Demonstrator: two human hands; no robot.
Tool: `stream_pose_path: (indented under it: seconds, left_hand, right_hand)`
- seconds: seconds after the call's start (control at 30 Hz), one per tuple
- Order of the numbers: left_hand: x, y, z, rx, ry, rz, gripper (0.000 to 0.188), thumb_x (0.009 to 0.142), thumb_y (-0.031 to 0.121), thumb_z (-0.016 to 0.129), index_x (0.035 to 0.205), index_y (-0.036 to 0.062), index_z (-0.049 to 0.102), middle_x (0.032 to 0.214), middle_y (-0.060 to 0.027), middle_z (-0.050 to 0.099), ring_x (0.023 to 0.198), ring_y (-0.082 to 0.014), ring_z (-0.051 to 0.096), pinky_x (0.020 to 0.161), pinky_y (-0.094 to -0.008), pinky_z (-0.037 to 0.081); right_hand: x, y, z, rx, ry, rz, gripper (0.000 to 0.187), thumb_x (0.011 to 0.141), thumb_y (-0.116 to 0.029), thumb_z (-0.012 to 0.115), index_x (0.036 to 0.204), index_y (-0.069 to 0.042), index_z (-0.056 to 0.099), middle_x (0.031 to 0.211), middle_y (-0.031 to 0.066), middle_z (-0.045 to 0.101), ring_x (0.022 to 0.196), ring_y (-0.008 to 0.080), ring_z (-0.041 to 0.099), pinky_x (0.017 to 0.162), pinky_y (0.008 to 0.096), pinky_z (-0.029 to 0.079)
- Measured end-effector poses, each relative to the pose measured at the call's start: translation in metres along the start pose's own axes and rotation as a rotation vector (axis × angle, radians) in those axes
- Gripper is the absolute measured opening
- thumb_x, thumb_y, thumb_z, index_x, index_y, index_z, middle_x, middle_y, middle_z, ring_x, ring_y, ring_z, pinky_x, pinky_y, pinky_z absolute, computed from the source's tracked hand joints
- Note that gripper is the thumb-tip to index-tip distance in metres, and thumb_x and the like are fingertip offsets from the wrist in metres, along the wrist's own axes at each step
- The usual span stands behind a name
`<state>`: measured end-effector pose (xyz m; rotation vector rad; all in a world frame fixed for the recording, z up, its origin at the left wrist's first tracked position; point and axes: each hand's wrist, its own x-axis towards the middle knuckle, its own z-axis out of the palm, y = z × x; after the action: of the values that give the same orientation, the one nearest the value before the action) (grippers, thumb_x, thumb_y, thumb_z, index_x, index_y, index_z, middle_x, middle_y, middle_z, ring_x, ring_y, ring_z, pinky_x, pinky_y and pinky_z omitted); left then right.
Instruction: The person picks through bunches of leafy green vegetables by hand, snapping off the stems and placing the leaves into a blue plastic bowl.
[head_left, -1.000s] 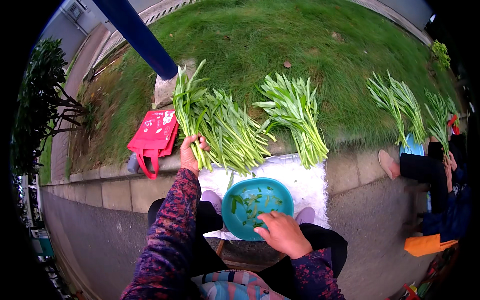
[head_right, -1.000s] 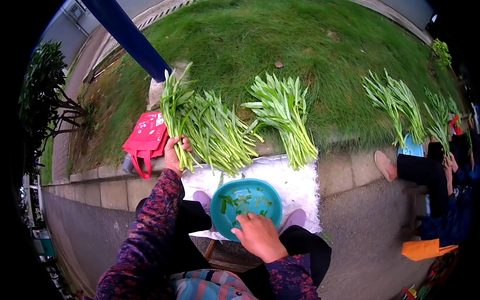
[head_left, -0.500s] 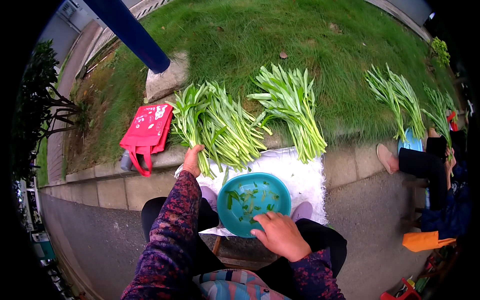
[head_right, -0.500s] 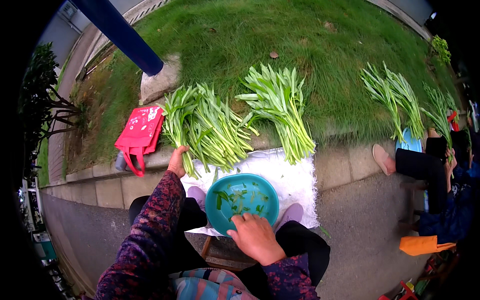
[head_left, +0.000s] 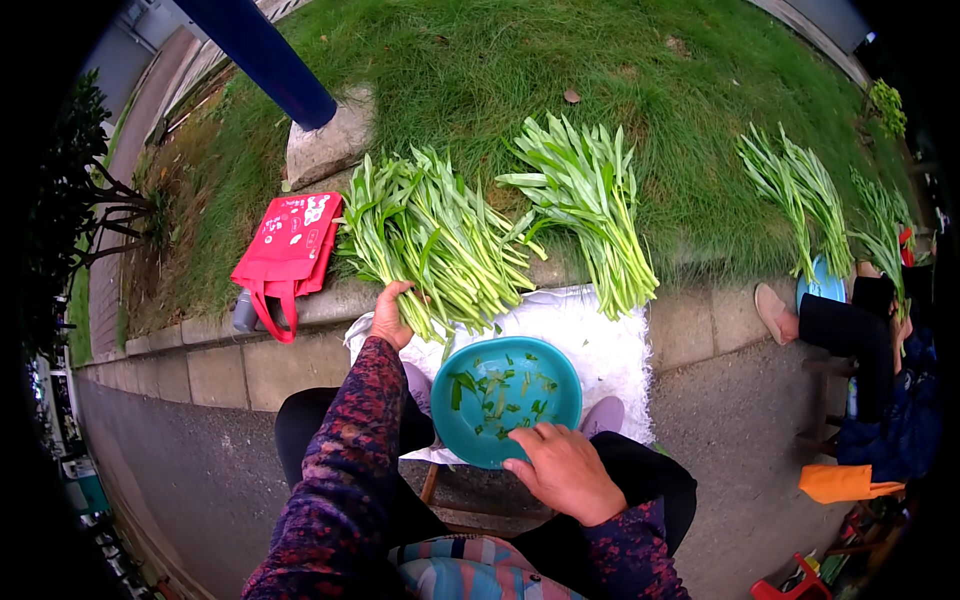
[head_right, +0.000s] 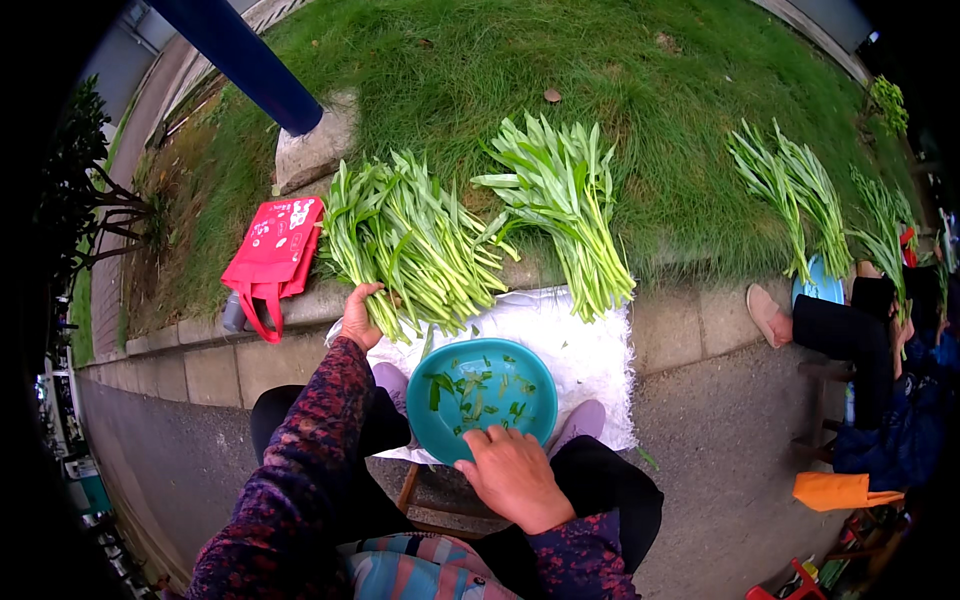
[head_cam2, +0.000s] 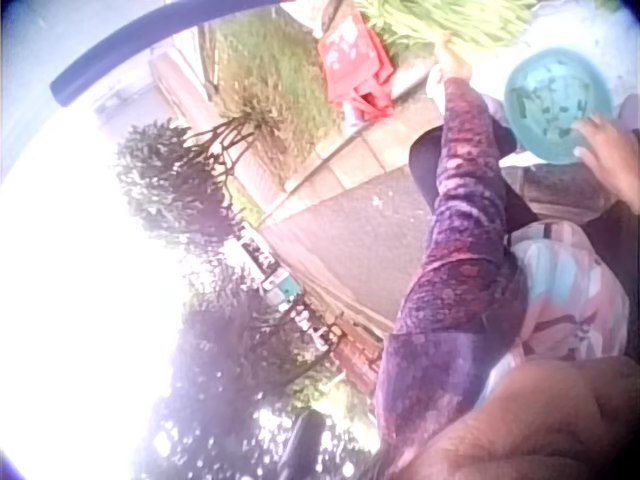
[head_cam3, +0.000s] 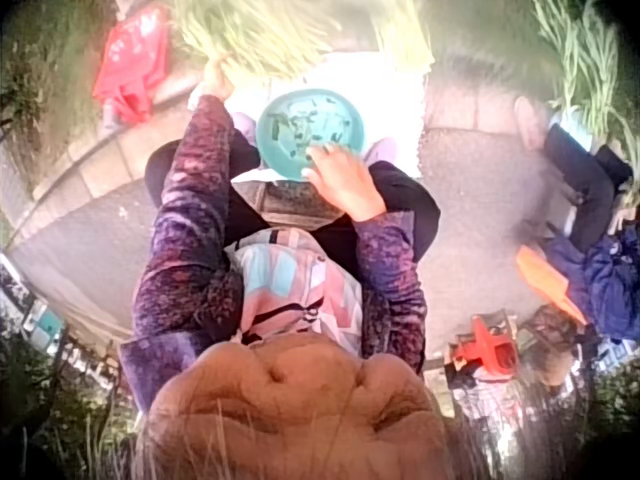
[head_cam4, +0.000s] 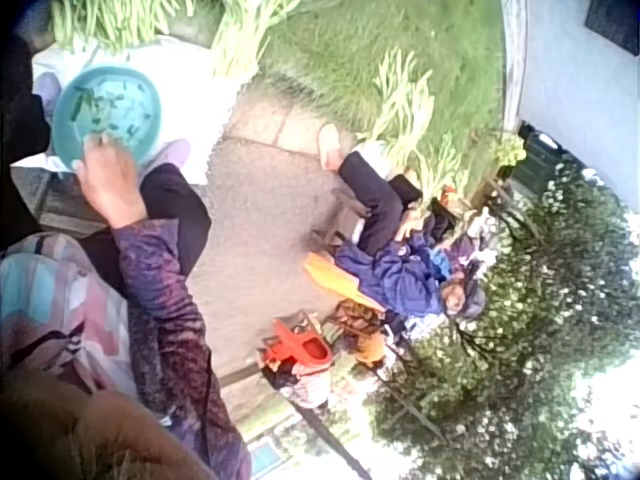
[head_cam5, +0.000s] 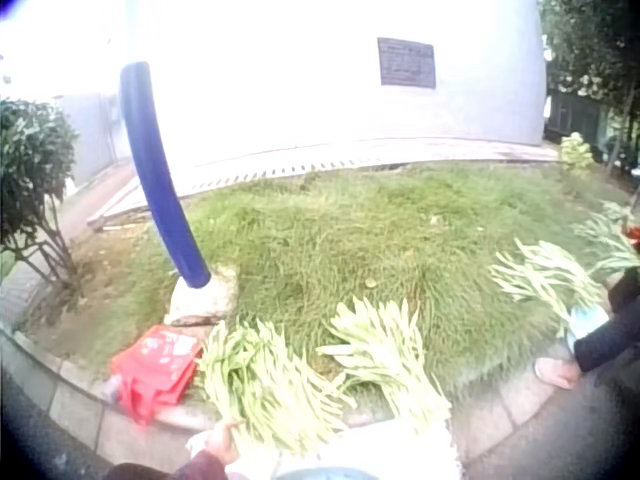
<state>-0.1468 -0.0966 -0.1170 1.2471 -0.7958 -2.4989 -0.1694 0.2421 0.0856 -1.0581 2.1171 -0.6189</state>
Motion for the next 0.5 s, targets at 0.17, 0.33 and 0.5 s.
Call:
stream_pose_path:
  seconds: [0.17,0.33,0.5]
  left_hand:
    - [-0.005,0.015,-0.008,-0.02,-0.091,0.006,0.019,0.079,0.02,0.057,0.088,0.0034,0.055,0.095,-0.0199,0.063,0.076,-0.0296,0.06,0.074,-0.0376,0.052]
    - [-0.01,0.023,-0.009,-0.071,-0.044,0.041,0.021,0.079,0.019,0.056,0.092,0.0038,0.053,0.1,-0.0228,0.063,0.085,-0.0317,0.061,0.079,-0.0378,0.052]
    - [-0.02,0.039,0.001,-0.058,-0.061,0.09,0.024,0.086,0.017,0.055,0.103,0.0005,0.053,0.094,-0.0138,0.064,0.081,-0.0247,0.062,0.077,-0.0381,0.052]
  right_hand:
    - [0.0,-0.001,0.0,0.001,0.0,-0.008,0.031,0.084,-0.029,0.061,0.107,-0.008,0.057,0.092,0.0156,0.059,0.086,0.0363,0.057,0.074,0.0441,0.046]
    - [0.001,-0.001,-0.001,-0.013,-0.013,-0.003,0.032,0.084,-0.029,0.061,0.108,-0.008,0.058,0.092,0.016,0.059,0.086,0.0366,0.057,0.074,0.0443,0.046]
    - [0.001,0.0,0.002,-0.008,-0.003,-0.01,0.032,0.084,-0.029,0.062,0.108,-0.008,0.058,0.093,0.0162,0.059,0.087,0.0368,0.058,0.075,0.0446,0.047]
